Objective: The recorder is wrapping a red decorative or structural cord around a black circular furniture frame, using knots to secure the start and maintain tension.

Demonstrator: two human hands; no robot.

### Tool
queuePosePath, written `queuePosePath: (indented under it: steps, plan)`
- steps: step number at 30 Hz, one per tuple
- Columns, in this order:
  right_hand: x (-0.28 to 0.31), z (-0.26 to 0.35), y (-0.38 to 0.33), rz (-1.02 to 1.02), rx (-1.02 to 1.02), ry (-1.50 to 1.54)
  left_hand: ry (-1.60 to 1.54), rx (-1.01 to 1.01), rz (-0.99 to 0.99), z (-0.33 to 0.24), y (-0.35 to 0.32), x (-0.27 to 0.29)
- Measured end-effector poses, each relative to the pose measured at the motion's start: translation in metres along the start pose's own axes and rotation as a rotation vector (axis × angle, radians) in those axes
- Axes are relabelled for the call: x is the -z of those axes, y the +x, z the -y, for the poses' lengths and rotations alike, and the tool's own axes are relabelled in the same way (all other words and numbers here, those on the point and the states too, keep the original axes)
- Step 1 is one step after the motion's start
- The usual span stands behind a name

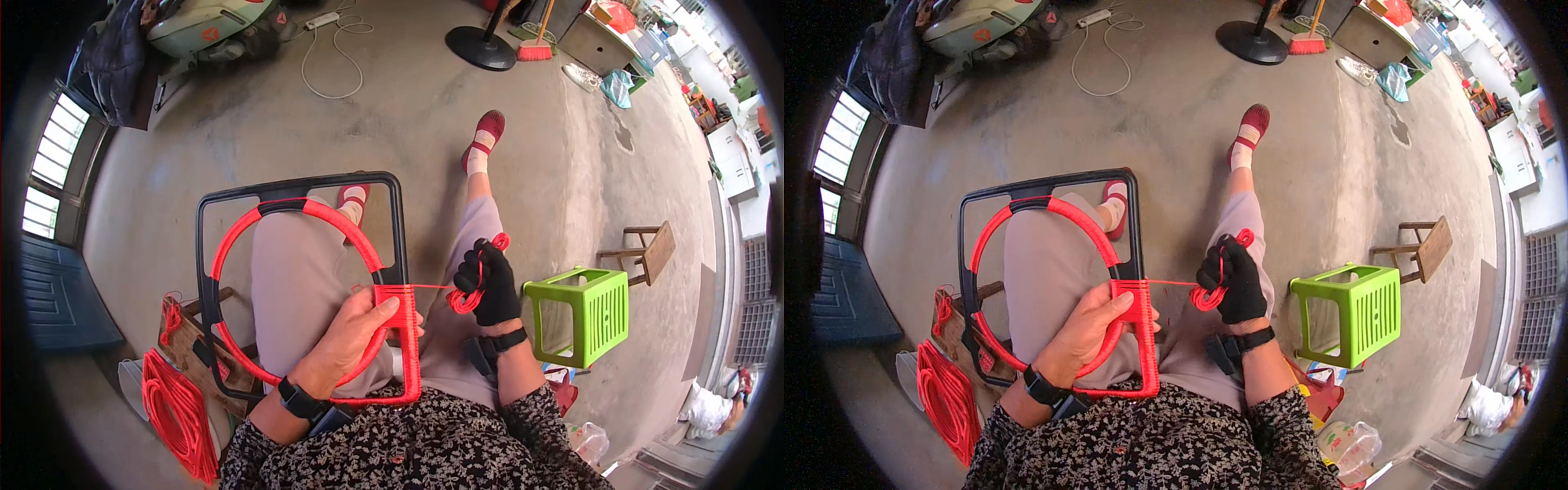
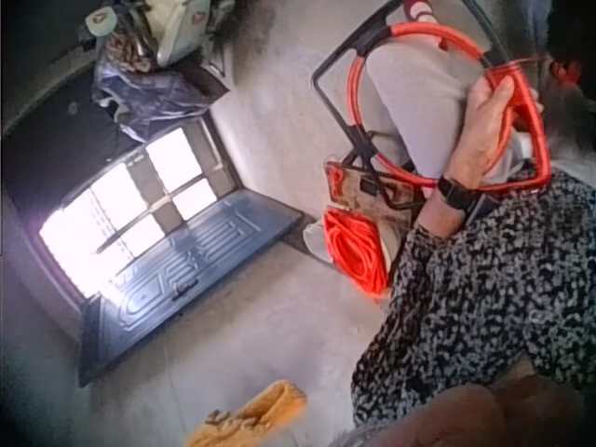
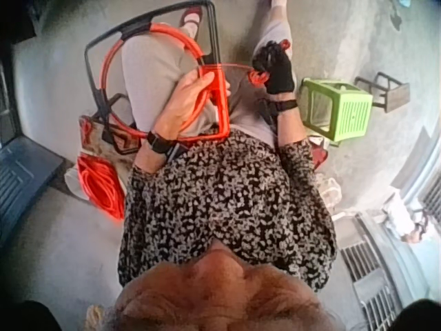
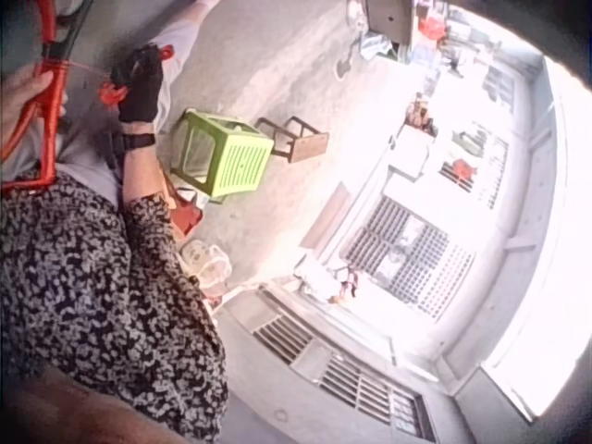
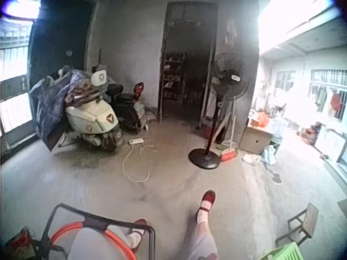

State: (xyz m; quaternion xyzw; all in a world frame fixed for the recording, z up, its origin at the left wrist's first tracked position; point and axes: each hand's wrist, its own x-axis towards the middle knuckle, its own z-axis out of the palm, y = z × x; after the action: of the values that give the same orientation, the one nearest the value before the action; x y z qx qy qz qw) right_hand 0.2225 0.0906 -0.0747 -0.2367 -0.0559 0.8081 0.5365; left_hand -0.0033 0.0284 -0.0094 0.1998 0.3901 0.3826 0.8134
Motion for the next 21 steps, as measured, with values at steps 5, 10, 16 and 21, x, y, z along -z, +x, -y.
queuePosePath:
  steps: [5, 10, 16, 21]
  plan:
    - [0.001, 0.013, 0.005, -0.268, 0.005, -0.257, 0.026, -0.061, -0.063, 0.002, 0.000, 0.004]
    - [-0.007, 0.035, 0.010, -0.447, 0.293, -1.881, 0.039, -0.327, -0.233, 0.007, 0.003, 0.004]
    - [-0.124, -0.033, -0.005, 0.725, 1.075, -2.249, 0.191, -0.681, -0.415, 0.001, 0.004, 0.002]
    - [-0.124, -0.025, -0.021, 0.039, 0.298, -1.662, 0.330, -0.599, -0.454, 0.010, 0.003, 0.020]
